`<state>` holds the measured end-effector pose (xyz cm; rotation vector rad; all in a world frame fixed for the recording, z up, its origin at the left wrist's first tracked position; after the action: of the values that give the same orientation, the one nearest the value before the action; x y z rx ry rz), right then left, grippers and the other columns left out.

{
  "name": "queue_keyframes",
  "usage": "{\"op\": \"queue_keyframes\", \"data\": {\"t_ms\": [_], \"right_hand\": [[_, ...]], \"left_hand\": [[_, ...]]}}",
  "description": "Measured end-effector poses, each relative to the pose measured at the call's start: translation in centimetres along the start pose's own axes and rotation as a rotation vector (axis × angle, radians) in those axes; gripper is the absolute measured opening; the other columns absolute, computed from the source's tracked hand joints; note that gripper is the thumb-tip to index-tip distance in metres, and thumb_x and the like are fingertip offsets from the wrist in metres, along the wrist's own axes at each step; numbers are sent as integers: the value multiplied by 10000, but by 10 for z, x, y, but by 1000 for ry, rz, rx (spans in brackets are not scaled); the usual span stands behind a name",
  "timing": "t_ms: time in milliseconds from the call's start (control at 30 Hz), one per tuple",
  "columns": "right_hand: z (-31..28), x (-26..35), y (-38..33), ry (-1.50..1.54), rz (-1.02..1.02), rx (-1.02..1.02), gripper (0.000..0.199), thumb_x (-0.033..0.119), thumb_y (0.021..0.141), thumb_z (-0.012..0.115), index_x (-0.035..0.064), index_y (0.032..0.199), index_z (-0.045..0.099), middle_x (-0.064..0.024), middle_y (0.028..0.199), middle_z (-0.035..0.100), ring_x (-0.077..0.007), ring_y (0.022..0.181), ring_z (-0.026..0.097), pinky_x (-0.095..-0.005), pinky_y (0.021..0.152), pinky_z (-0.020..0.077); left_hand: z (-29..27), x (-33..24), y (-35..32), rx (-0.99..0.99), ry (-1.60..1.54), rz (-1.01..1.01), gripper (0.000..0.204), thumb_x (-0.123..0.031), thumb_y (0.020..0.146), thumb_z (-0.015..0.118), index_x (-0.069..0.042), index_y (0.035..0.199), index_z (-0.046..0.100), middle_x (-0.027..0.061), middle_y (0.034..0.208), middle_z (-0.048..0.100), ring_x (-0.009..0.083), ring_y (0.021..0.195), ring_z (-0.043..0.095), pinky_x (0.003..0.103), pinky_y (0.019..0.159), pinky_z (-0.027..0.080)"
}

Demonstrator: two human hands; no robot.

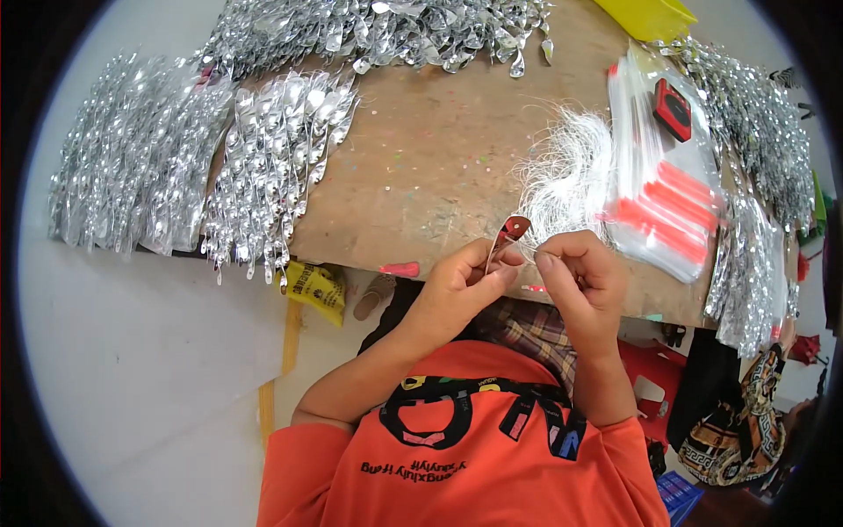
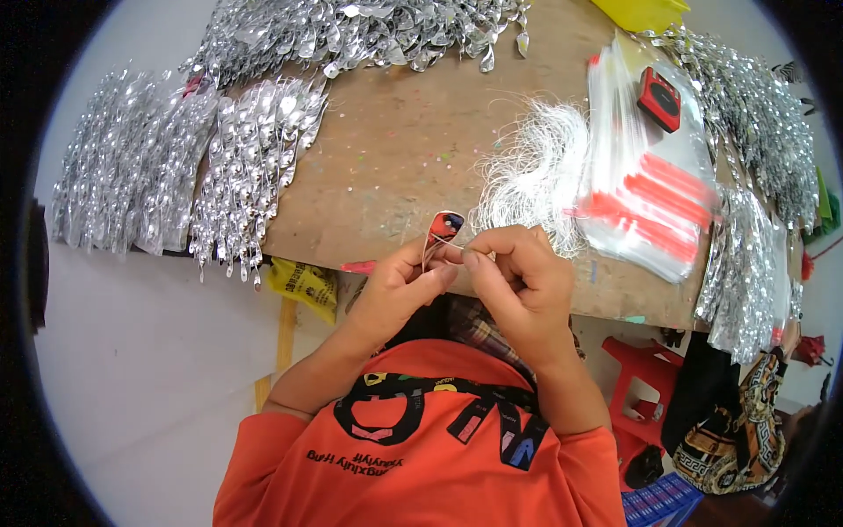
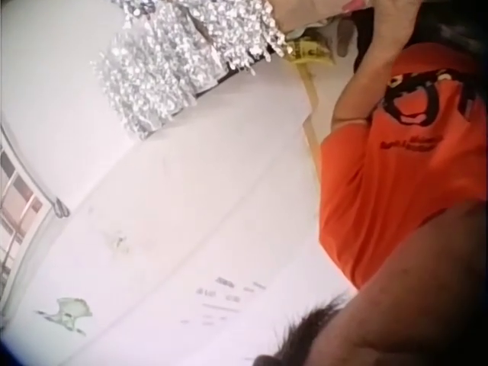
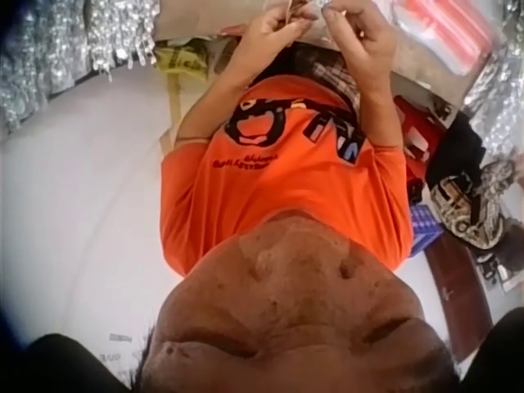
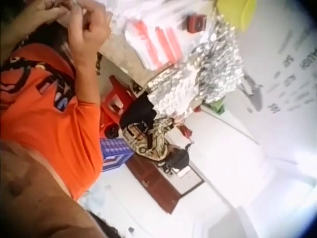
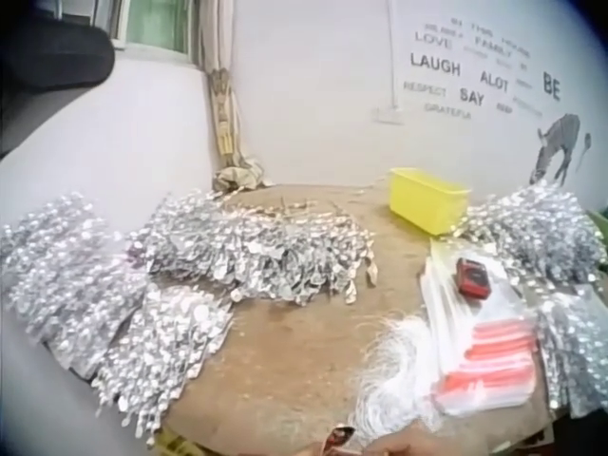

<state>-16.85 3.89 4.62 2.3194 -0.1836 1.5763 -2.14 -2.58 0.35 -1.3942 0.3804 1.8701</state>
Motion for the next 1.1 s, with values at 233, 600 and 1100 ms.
{"op": "queue_keyframes", "data": {"t_ms": [233, 600, 1100], "right_hand": [[4, -9, 3, 133, 62, -62, 29, -10, 829, 551, 18, 839, 550, 64, 659, 476, 12, 555, 364, -159, 490, 258], [2, -7, 2, 188, 106, -81, 30, -7, 829, 556, 19, 841, 548, 59, 670, 489, 13, 561, 377, -153, 498, 268], [4, -17, 9, 255, 85, -26, 64, 52, 848, 587, 21, 891, 552, 57, 668, 509, 14, 557, 384, -152, 489, 274]], "left_hand": [[0, -4, -2, 6, 14, -17, 231, -135, 886, 531, 17, 1059, 541, -5, 909, 558, 41, 840, 518, 201, 753, 430], [0, 2, -1, 11, 34, 6, 330, -191, 874, 564, -30, 1158, 515, -17, 1034, 541, 47, 872, 480, 213, 771, 396], [-1, 1, -2, 68, 188, 80, 382, -64, 832, 610, 1, 1192, 503, -1, 897, 546, 51, 792, 510, 200, 706, 430]]}}
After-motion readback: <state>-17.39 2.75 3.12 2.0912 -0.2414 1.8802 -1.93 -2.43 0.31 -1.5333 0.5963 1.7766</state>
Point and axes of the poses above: each hand's wrist, its own y-axis towards the middle knuckle, its own z-axis out of the palm, x = y × z, the point moved 2 cm from there along y, towards the middle knuckle
